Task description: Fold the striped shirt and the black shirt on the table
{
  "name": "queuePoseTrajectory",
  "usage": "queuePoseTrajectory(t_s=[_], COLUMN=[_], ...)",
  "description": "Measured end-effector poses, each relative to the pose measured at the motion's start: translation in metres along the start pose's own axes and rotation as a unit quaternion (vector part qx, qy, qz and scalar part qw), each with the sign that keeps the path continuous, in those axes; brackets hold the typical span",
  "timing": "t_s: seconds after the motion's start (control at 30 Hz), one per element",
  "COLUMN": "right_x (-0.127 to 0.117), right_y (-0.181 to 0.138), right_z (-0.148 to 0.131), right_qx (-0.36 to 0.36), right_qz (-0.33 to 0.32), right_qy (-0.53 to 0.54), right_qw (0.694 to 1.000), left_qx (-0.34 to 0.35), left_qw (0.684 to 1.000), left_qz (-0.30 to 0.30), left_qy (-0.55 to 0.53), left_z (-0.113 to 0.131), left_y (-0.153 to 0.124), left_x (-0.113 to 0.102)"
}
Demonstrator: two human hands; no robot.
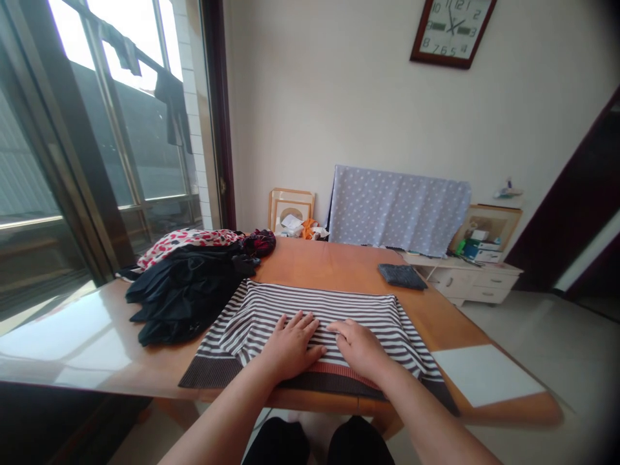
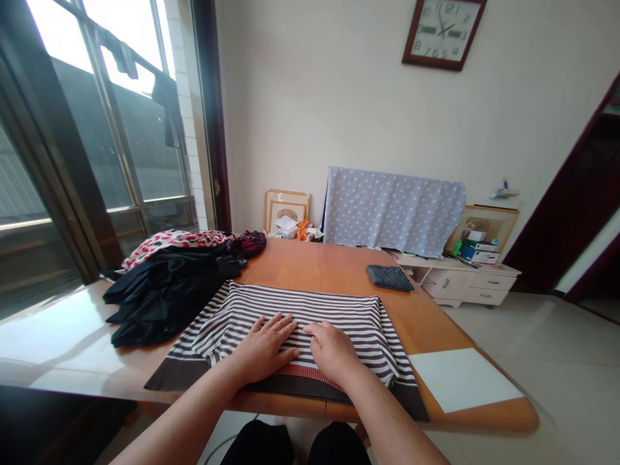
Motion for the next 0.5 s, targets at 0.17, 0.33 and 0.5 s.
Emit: queuePoseTrajectory(t_s=[0.17,0.33,0.5], right_x=[0.0069,0.0062,0.0070], right_y=[0.0027,0.0009,-0.0029], right_z=[-0.0045,-0.0013,0.0026], right_qx=[-0.006,-0.014,-0.010], right_qz=[-0.027,-0.023,-0.011], right_qy=[-0.040,0.015,0.033], right_qw=[0.999,1.000,0.999], left_qx=[0.002,-0.006,-0.006], left_qw=[1.000,1.000,1.000], left_qz=[0.006,0.005,0.010], left_qy=[-0.003,-0.014,-0.021], left_z=[0.0029,0.0022,0.0018], left_y=[-0.0007,-0.0006,-0.0003], left_x=[-0.0037,-0.0049,-0.0064])
Point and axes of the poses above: each hand's wrist, its own y-axis towards the middle knuckle, its own x-axis out of the palm, z = x × y, the point moved 10 cm from there along y, towards the middle knuckle, and after that the axes turned 10 degrees about x, right-handed, at the moved point
